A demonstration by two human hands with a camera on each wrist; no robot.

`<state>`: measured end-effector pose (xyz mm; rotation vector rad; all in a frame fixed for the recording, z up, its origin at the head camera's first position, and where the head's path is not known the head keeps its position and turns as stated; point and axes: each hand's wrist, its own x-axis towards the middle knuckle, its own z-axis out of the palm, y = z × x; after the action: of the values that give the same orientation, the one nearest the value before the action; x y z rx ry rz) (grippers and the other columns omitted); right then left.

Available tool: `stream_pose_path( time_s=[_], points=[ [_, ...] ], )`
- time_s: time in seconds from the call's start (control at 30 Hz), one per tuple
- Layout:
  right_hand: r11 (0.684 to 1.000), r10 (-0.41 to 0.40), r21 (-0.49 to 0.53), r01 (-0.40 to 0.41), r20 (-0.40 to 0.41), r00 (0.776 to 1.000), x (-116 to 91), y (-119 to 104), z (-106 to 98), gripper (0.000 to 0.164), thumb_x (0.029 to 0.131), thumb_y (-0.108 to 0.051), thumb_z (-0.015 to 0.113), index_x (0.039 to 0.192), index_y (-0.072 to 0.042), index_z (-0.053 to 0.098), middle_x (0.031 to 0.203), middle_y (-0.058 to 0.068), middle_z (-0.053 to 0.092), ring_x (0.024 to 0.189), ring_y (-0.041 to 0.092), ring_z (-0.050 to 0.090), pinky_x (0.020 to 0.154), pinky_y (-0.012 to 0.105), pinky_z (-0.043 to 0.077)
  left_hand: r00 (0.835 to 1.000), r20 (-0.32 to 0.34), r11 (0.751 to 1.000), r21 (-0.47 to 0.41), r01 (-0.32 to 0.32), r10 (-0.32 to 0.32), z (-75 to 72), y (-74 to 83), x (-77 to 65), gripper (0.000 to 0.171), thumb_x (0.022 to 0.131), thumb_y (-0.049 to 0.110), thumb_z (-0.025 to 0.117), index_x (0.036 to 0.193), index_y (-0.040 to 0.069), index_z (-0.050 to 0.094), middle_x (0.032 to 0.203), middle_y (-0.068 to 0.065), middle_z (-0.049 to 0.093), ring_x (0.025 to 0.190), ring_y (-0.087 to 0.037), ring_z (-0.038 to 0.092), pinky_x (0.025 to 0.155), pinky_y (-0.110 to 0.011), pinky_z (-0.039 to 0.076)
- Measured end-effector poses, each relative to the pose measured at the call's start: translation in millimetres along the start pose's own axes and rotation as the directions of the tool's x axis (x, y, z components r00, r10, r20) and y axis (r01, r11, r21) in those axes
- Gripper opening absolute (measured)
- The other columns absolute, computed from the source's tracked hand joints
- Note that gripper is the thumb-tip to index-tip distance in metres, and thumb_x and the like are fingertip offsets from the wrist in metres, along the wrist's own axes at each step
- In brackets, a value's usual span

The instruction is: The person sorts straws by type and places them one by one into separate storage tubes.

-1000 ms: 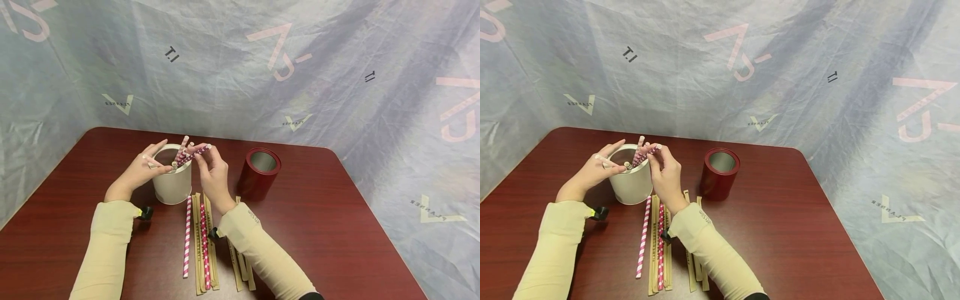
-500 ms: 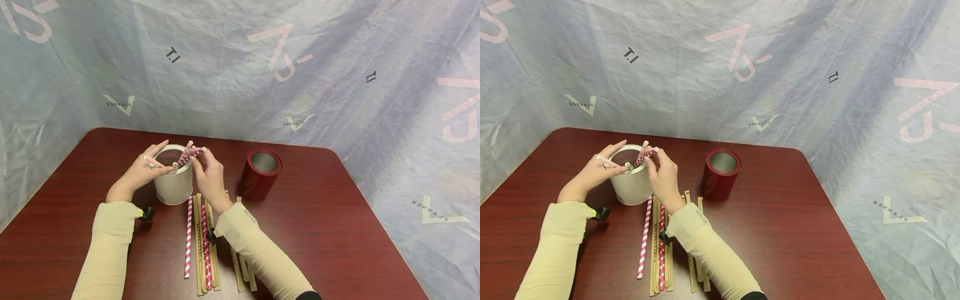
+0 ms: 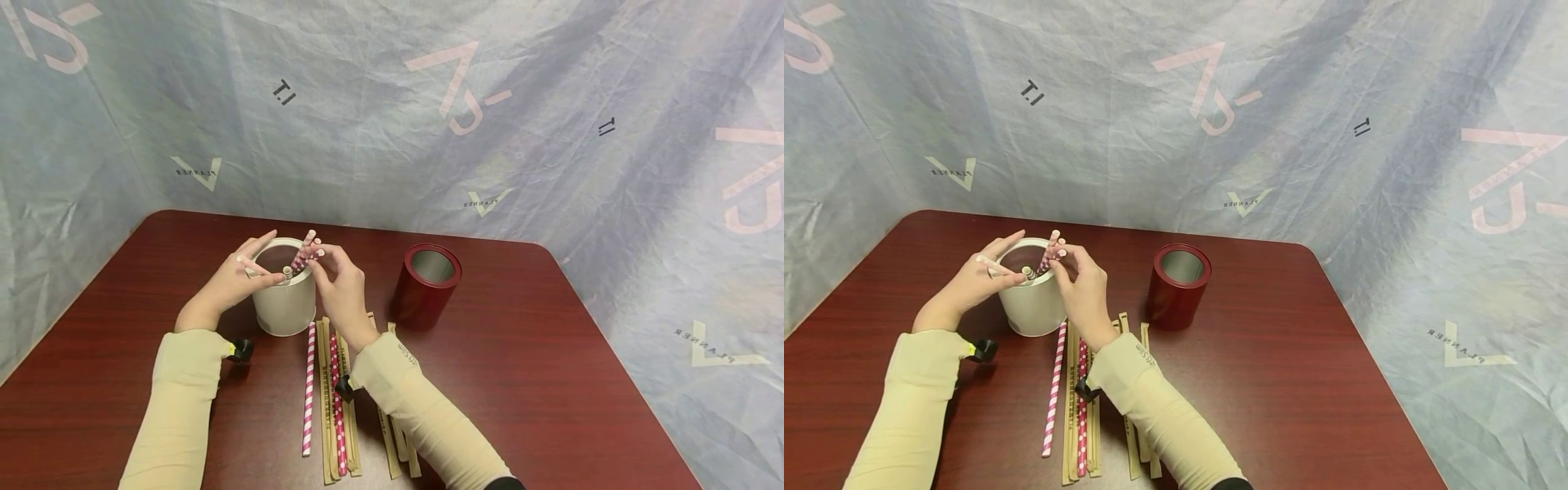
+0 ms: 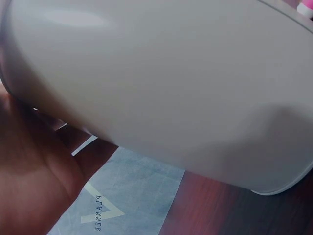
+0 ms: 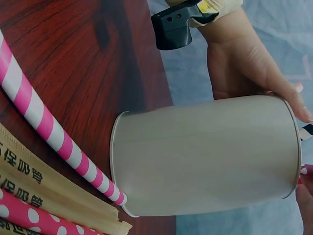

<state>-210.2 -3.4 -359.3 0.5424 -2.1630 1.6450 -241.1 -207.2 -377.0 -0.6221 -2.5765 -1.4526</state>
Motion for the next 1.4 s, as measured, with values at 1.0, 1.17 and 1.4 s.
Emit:
stream_pose_path(
  time_s=[1.0, 1.17, 1.4],
  points=[
    [0.961, 0.261, -0.127, -0.246, 0.115, 0.958, -16.7, 4.4, -32.5, 0.020, 0.088, -0.012, 0.070, 0.106, -0.004, 0.066, 0.088, 0.015, 0.074, 0.072, 0.027, 0.074, 0.062, 0.028, 0.059, 1.000, -0.002, 1.000, -0.001, 0.010, -0.010, -1.3, 0.7, -0.5, 0.081, 0.081, 0.014, 0.073, 0.151, 0.006, 0.032, 0.147, -0.026, 0.036, 0.137, -0.041, 0.030, 0.106, -0.066, 0.028],
    [0.920, 0.355, -0.262, -0.292, 0.240, 0.903, -19.6, 9.3, -34.1, 0.024, 0.088, -0.017, 0.072, 0.105, -0.003, 0.066, 0.083, 0.011, 0.074, 0.073, 0.027, 0.074, 0.059, 0.022, 0.056, 1.000, -0.002, 1.000, 0.007, 0.003, -0.003, -1.1, 0.6, -0.4, 0.080, 0.081, 0.014, 0.073, 0.150, 0.004, 0.034, 0.148, -0.027, 0.034, 0.138, -0.043, 0.029, 0.106, -0.066, 0.028],
    [0.851, 0.426, -0.465, -0.244, 0.342, 0.837, -23.9, 12.8, -35.6, 0.017, 0.085, -0.023, 0.075, 0.093, -0.009, 0.069, 0.078, 0.002, 0.073, 0.066, 0.012, 0.071, 0.058, 0.016, 0.049, 1.000, 0.000, 1.000, 0.002, 0.004, -0.004, -1.4, 0.3, 0.1, 0.077, 0.081, 0.013, 0.074, 0.148, 0.003, 0.037, 0.150, -0.026, 0.034, 0.139, -0.042, 0.028, 0.106, -0.067, 0.027]
  ],
)
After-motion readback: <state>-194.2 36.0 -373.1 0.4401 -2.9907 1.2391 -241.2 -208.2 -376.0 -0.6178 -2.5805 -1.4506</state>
